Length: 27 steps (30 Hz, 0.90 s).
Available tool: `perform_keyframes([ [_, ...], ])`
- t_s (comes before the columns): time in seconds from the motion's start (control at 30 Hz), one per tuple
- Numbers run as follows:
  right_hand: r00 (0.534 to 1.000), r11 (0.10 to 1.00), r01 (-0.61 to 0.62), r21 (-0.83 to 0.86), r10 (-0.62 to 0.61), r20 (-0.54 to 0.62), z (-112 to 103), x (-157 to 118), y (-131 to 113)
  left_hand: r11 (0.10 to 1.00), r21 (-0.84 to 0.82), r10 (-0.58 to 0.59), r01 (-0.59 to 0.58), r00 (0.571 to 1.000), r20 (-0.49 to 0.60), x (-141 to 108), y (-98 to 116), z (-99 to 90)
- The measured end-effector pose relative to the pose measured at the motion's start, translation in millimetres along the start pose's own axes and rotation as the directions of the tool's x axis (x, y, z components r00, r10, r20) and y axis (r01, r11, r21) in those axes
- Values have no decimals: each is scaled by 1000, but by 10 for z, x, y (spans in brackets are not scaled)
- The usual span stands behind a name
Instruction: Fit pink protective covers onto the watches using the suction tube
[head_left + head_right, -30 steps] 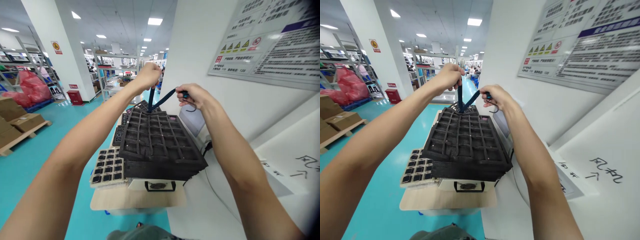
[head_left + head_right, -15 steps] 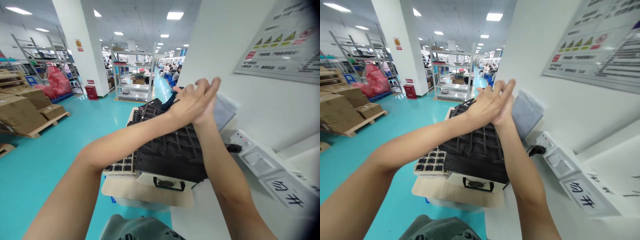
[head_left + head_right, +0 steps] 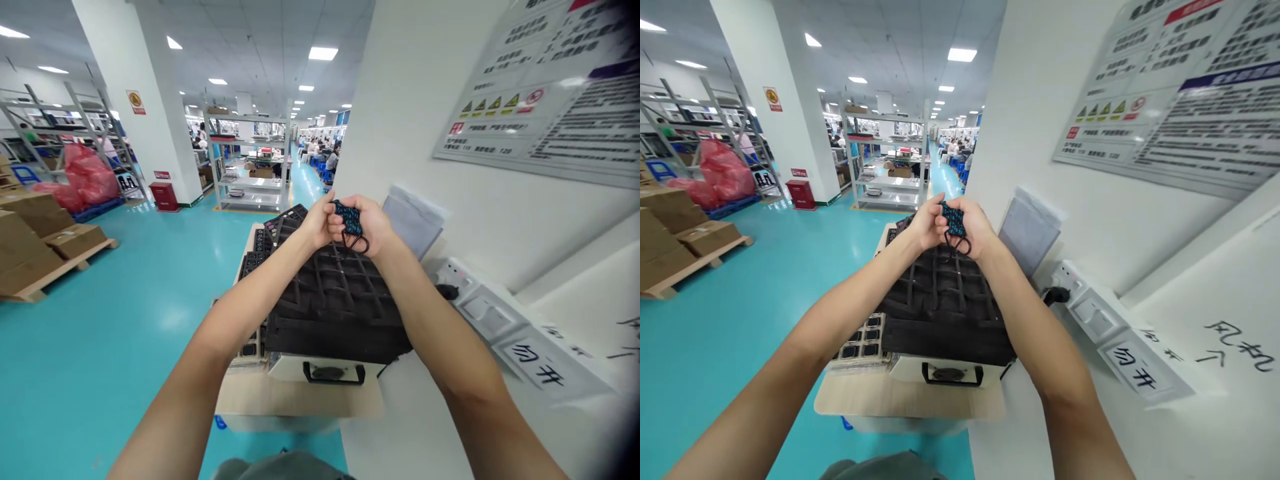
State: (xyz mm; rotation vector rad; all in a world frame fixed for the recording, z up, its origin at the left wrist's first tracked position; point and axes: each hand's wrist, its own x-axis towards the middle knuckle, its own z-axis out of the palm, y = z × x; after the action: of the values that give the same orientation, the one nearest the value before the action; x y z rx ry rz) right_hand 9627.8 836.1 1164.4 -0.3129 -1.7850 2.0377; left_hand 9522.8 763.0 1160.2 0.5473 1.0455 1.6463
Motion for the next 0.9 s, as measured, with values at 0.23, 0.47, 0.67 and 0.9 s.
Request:
perform_keyframes([
  [0.23,950,979,39,-199,-98,-296,-776,144,-447,988,70,146,-138,981,-131,177,535,-19],
  [0.47,854,944,144,-298,-271,-445,-1445,1286,-1180,766,608,416,-208,882,-221,314,1012,-196],
  [0.67,868,949,189,-251,-281,-410,-1551,1476,-1377,350,907,582,-234,813,-14,191,813,31],
  [0.9,865,984,-14,-177,-77,-495,-1472,-156,-1287,-361,854,-46,-375,922,385,-673,-768,20],
])
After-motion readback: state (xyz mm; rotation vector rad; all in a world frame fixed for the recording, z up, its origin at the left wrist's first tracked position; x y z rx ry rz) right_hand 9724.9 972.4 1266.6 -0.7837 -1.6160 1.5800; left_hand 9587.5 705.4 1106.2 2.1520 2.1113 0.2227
